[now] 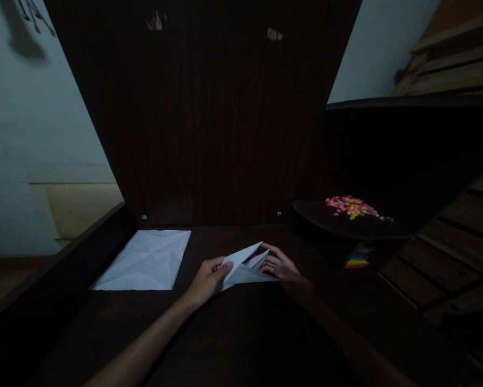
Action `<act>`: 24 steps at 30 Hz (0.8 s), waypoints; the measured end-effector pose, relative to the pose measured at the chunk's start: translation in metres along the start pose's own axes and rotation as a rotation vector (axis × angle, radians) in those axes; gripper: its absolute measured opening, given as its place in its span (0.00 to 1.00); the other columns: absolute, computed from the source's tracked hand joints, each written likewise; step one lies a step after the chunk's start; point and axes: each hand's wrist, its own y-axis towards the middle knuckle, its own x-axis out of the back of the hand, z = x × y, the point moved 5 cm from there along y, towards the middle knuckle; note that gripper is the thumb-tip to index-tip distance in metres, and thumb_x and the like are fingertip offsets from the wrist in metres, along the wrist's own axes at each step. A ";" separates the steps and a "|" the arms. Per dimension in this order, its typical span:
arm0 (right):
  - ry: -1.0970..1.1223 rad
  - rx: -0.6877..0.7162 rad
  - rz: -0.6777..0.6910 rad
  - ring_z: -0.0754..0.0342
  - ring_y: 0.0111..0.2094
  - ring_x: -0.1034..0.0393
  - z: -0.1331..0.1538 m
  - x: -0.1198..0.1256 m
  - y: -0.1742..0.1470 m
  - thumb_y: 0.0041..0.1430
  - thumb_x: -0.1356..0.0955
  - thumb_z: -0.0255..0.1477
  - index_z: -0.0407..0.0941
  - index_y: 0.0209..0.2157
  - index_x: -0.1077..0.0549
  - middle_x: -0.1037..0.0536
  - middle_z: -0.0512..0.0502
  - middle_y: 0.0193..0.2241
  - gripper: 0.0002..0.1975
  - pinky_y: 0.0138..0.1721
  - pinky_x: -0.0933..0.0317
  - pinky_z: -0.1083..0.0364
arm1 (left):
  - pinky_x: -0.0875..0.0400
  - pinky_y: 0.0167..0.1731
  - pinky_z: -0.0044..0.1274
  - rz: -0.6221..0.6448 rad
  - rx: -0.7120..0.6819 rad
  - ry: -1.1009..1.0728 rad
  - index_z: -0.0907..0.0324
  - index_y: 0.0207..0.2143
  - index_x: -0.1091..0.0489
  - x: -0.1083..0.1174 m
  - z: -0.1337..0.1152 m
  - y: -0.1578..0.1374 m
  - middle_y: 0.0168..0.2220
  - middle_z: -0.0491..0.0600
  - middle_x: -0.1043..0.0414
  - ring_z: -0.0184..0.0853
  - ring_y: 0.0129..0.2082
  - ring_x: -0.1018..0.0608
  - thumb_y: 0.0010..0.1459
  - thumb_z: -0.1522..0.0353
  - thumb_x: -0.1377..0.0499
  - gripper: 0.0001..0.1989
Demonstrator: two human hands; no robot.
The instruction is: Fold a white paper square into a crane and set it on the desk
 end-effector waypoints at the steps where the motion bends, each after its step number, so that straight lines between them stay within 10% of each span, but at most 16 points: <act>1: 0.003 -0.013 -0.008 0.42 0.43 0.27 0.001 -0.002 0.000 0.58 0.40 0.41 0.41 0.60 0.44 0.25 0.32 0.46 0.31 0.42 0.32 0.46 | 0.31 0.34 0.26 -0.008 0.012 -0.080 0.63 0.34 0.25 -0.001 0.003 0.001 0.30 0.48 0.24 0.37 0.31 0.24 0.55 0.55 0.42 0.19; 11: 0.036 -0.164 -0.126 0.49 0.31 0.25 -0.006 -0.011 0.001 0.49 0.28 0.43 0.48 0.56 0.41 0.24 0.44 0.34 0.35 0.34 0.30 0.50 | 0.29 0.42 0.32 -0.130 0.181 -0.442 0.62 0.46 0.29 -0.014 0.018 -0.001 0.40 0.53 0.22 0.42 0.41 0.21 0.50 0.65 0.42 0.21; 18: 0.017 -0.254 -0.224 0.57 0.20 0.34 -0.004 -0.010 0.000 0.47 0.28 0.39 0.44 0.44 0.28 0.30 0.53 0.21 0.23 0.22 0.38 0.58 | 0.26 0.37 0.32 -0.009 0.327 -0.562 0.63 0.46 0.31 -0.019 0.014 -0.005 0.36 0.57 0.23 0.43 0.38 0.20 0.58 0.43 0.56 0.35; 24: -0.043 -0.301 -0.220 0.59 0.19 0.38 -0.012 -0.002 0.001 0.45 0.28 0.37 0.42 0.41 0.25 0.31 0.54 0.19 0.21 0.21 0.43 0.59 | 0.26 0.32 0.26 -0.069 0.252 -0.403 0.61 0.46 0.32 -0.002 0.014 -0.001 0.36 0.51 0.24 0.38 0.34 0.21 0.44 0.55 0.32 0.30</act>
